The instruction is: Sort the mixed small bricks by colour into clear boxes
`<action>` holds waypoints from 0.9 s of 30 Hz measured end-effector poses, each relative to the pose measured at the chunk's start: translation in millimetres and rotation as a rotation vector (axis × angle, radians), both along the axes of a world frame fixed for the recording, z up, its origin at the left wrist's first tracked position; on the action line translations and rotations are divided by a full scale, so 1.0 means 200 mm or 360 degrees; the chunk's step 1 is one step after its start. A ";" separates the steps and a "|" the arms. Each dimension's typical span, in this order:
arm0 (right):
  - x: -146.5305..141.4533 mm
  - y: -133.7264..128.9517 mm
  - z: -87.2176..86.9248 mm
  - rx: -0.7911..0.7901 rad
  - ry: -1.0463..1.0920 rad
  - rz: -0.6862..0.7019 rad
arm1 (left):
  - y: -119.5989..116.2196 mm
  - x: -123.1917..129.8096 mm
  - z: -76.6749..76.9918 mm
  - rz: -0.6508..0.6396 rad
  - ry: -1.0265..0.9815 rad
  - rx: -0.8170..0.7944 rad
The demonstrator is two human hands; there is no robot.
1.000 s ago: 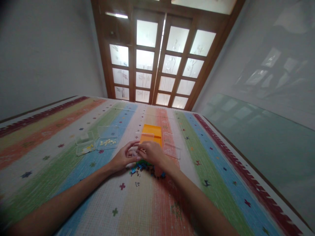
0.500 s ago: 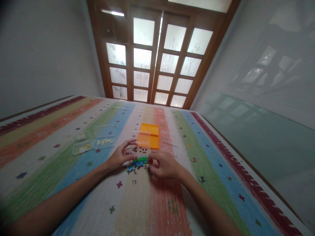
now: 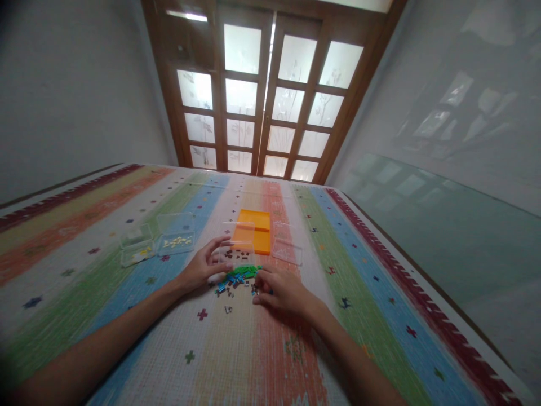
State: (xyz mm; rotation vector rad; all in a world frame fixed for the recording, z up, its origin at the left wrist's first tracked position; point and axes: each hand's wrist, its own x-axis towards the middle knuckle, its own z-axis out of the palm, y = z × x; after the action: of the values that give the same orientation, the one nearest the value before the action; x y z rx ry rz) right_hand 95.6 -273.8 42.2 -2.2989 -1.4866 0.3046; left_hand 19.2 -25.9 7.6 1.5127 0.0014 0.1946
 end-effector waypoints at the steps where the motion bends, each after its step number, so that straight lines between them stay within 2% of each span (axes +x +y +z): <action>1: 0.00 0.00 0.00 0.0003 0.0004 -0.0004 | 0.00 0.00 0.00 -0.0001 0.0004 -0.0007; 19: 0.01 -0.01 -0.02 0.0001 0.0012 0.0039 | -0.01 -0.01 0.03 0.0000 0.0034 -0.0046; 27: 0.00 0.00 -0.02 -0.0042 -0.0018 0.0042 | -0.01 0.00 0.02 -0.0025 0.0018 -0.0031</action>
State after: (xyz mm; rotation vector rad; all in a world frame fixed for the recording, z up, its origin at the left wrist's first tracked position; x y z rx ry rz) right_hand 95.5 -274.6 38.1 -2.3064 -1.5285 0.3212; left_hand 18.6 -27.0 11.5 1.4938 0.0001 0.1730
